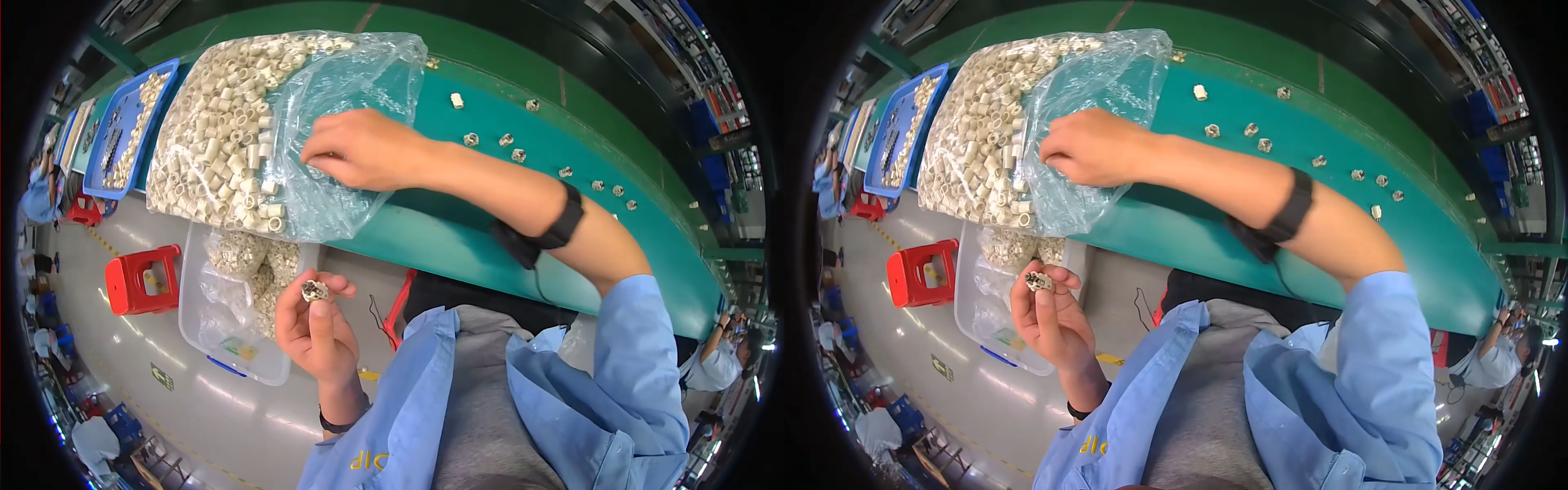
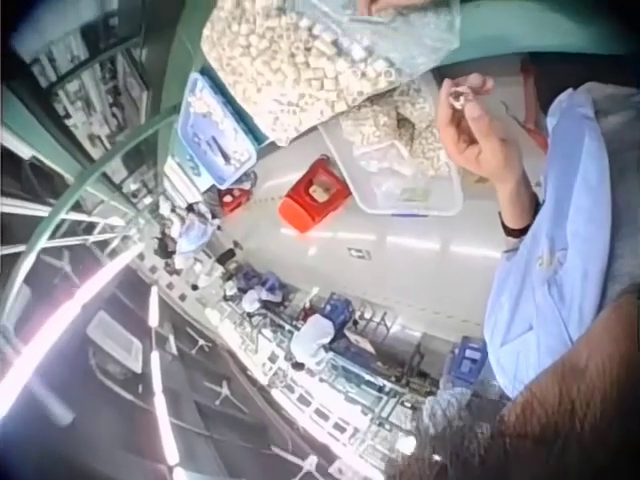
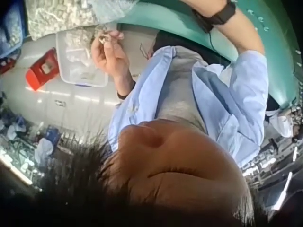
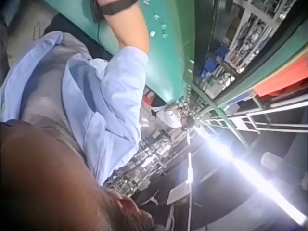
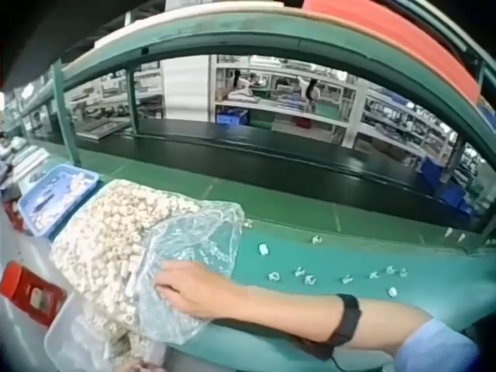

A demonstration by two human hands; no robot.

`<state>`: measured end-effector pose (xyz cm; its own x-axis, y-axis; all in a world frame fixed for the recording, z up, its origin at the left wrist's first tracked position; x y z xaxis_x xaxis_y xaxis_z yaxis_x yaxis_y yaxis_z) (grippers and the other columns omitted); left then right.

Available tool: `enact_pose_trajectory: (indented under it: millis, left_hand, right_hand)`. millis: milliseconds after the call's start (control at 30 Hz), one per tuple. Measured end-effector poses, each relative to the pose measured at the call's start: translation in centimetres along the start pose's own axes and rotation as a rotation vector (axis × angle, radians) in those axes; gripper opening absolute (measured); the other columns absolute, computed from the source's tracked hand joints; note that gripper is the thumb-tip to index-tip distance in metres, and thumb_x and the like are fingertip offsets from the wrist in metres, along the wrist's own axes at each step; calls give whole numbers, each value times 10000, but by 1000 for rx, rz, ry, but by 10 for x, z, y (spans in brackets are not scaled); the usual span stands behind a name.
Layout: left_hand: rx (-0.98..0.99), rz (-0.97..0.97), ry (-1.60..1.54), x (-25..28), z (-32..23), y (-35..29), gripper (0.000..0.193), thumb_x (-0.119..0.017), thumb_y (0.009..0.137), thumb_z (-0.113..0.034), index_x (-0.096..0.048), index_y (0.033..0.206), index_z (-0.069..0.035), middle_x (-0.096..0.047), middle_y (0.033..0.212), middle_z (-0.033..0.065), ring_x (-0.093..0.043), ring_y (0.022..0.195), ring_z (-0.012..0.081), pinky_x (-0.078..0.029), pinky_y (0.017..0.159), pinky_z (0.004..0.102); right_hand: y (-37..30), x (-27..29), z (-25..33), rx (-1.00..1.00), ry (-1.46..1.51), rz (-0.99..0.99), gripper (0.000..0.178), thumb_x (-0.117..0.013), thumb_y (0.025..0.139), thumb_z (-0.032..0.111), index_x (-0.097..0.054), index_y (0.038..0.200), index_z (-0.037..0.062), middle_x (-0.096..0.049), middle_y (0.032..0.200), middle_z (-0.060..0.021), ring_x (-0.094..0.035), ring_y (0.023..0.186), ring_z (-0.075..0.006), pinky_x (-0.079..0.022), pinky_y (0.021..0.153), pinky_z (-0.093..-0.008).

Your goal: The person assembles components by hand by picking up a white plastic housing and a metal insert, fitting them together, and placing the completed unit on the green workbench. They repeat this process, occasionally reaching into a plastic bag to retrieve more housings.

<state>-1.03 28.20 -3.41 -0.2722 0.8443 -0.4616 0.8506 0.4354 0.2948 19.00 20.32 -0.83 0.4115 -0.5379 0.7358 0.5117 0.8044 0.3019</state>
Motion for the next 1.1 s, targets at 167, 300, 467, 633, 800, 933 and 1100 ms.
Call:
enact_pose_trajectory:
  millis: [167,300,467,633,800,933,1100]
  left_hand:
    - [144,49,-108,-43,16,3,325,-588,1008,-84,-575,1294,69,-669,1062,194,-659,904,264,-565,767,391]
    - [237,199,-119,-94,30,-1,322,-577,1023,-114,-569,1285,72,-669,1044,177,-656,890,250,-552,740,377]
    - [268,295,-30,-157,36,-13,318,-563,1040,-140,-570,1276,73,-667,1005,160,-652,869,235,-533,705,359]
    - [304,405,-32,-205,47,-29,318,-560,1048,-147,-575,1278,71,-667,952,162,-646,823,225,-525,683,349]
    - [475,483,-124,-231,62,-40,325,-542,1061,-174,-587,1271,70,-659,881,170,-629,744,220,-515,649,331]
    - [697,541,-232,-246,76,-52,328,-532,1070,-191,-597,1266,63,-646,830,166,-611,684,217,-500,616,323]
    - [855,577,-365,-254,84,-59,313,-535,1073,-194,-610,1259,45,-636,799,156,-597,644,214,-480,586,322]
  right_hand:
    - [-79,48,24,-267,903,-110,159,-737,954,121,-732,1031,-18,-758,980,-88,-720,880,-145,-582,808,-303]
    - [-132,78,39,-322,1065,-240,167,-741,965,106,-731,1048,-38,-754,981,-87,-711,922,-124,-578,838,-283]
    - [-191,117,39,-326,1021,-341,207,-741,966,111,-725,1116,-30,-752,994,-86,-711,949,-129,-577,866,-298]
    - [-240,150,36,-198,972,-451,221,-714,976,87,-720,1166,-26,-751,1085,-118,-703,1032,-144,-565,906,-314]
    - [-278,170,38,-48,930,-551,212,-679,964,21,-729,1165,-20,-747,1145,-129,-700,1061,-183,-558,916,-341]
    - [-297,185,51,144,683,-554,244,-682,907,-45,-740,1143,-14,-746,1145,-138,-711,1035,-236,-564,897,-362]
    - [-313,201,75,318,312,-561,322,-715,805,-101,-748,1113,-11,-741,1131,-164,-728,977,-302,-593,819,-374]
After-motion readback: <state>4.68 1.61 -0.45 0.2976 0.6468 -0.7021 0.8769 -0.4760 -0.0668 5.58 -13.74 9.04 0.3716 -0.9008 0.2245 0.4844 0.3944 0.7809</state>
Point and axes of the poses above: each hand's wrist, its own y-axis towards the middle knuckle, its own x-axis out of the back of the hand, z = x × y, the point moved 9 cm from there along y, towards the middle knuckle
